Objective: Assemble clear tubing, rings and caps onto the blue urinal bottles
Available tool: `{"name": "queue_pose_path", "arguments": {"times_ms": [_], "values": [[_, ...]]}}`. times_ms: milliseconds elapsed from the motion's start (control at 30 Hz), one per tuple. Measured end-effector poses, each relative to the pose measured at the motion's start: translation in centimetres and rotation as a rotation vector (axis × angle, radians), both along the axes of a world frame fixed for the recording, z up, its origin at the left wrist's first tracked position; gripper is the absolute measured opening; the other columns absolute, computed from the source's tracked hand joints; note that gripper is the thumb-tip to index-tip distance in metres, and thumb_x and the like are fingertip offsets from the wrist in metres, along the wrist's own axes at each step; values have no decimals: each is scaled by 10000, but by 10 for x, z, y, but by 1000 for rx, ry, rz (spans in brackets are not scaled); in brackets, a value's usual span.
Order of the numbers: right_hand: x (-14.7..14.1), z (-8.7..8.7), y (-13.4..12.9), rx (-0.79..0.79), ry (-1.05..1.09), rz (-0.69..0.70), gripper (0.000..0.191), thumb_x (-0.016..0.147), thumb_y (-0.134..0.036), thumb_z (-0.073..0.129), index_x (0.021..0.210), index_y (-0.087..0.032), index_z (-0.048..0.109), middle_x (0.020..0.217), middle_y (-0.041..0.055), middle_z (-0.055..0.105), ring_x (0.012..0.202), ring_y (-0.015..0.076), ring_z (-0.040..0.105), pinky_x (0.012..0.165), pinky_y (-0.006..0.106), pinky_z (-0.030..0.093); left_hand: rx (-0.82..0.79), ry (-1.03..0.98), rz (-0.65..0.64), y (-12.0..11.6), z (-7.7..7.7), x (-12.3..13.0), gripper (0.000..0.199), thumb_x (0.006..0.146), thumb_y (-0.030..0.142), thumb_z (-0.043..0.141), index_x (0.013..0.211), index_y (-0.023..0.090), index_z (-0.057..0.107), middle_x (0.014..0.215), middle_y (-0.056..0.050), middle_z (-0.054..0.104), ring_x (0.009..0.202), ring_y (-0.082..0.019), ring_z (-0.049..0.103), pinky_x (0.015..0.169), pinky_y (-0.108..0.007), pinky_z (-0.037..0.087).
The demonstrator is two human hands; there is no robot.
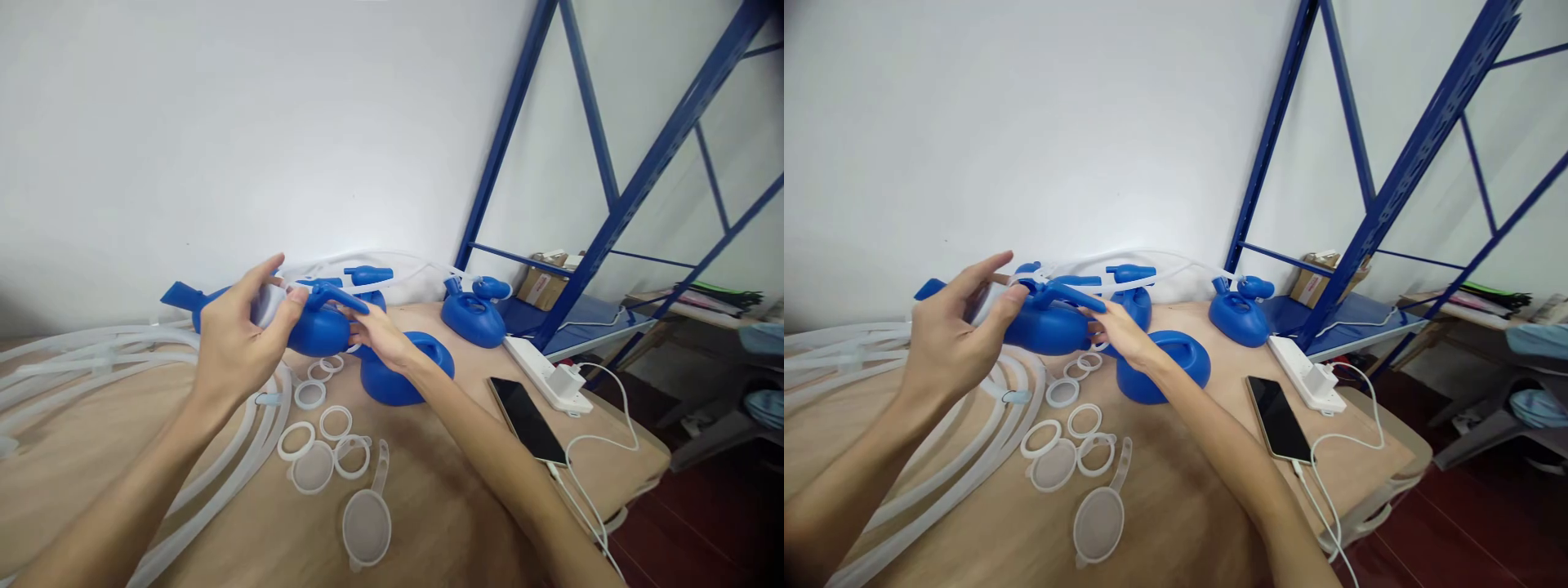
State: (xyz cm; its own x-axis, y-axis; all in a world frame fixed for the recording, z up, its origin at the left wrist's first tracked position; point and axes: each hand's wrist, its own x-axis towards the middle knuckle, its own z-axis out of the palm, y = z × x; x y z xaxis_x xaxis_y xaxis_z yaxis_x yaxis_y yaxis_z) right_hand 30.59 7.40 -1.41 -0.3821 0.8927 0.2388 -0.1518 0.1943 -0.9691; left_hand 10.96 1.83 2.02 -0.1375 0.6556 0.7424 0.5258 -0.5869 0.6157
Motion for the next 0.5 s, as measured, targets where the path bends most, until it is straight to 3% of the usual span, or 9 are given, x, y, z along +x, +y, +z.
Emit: {"name": "queue_pose_path", "arguments": {"times_ms": [100,200,267,333,433,500], "values": [[7,-1,0,230,13,77,558,911,-500,651,1414,-263,607,1355,83,702,1243,251,655,1081,426,528,-46,-75,56,-2,3,4,492,919,598,625,1184,208,766,1101,-62,774,1047,-265,691,970,-387,515],[2,-4,-11,391,23,87,758,806,-507,798,1479,-301,515,1444,74,634,1377,266,565,1156,457,476,-101,-108,29,-8,5,11,454,951,562,577,1171,212,765,1105,-64,782,1073,-273,691,985,-390,503],[-7,-8,-18,392,44,-30,777,765,-557,828,1431,-278,539,1404,91,638,1306,279,611,1063,432,559,-166,-113,-4,-11,4,14,466,963,553,561,1216,210,749,1160,-79,778,1119,-291,682,1019,-416,488],[-16,-13,-21,304,38,-79,704,779,-627,786,1338,-243,595,1321,106,663,1097,269,703,840,376,650,-210,-116,-20,-15,2,16,469,970,547,552,1245,215,737,1196,-85,771,1165,-307,668,1044,-435,479],[-20,-16,-18,169,52,25,673,799,-667,742,1284,-220,612,1241,103,678,754,191,724,532,286,615,-147,-97,-11,-20,-3,16,450,974,524,541,1245,219,732,1156,-75,778,1147,-302,681,1025,-429,505],[-17,-16,-14,117,91,106,711,783,-690,744,1291,-211,608,1230,106,685,663,165,711,457,257,574,-24,-47,-23,-20,-5,15,425,967,489,549,1250,225,727,1154,-65,777,1121,-286,697,1015,-407,522]]}}
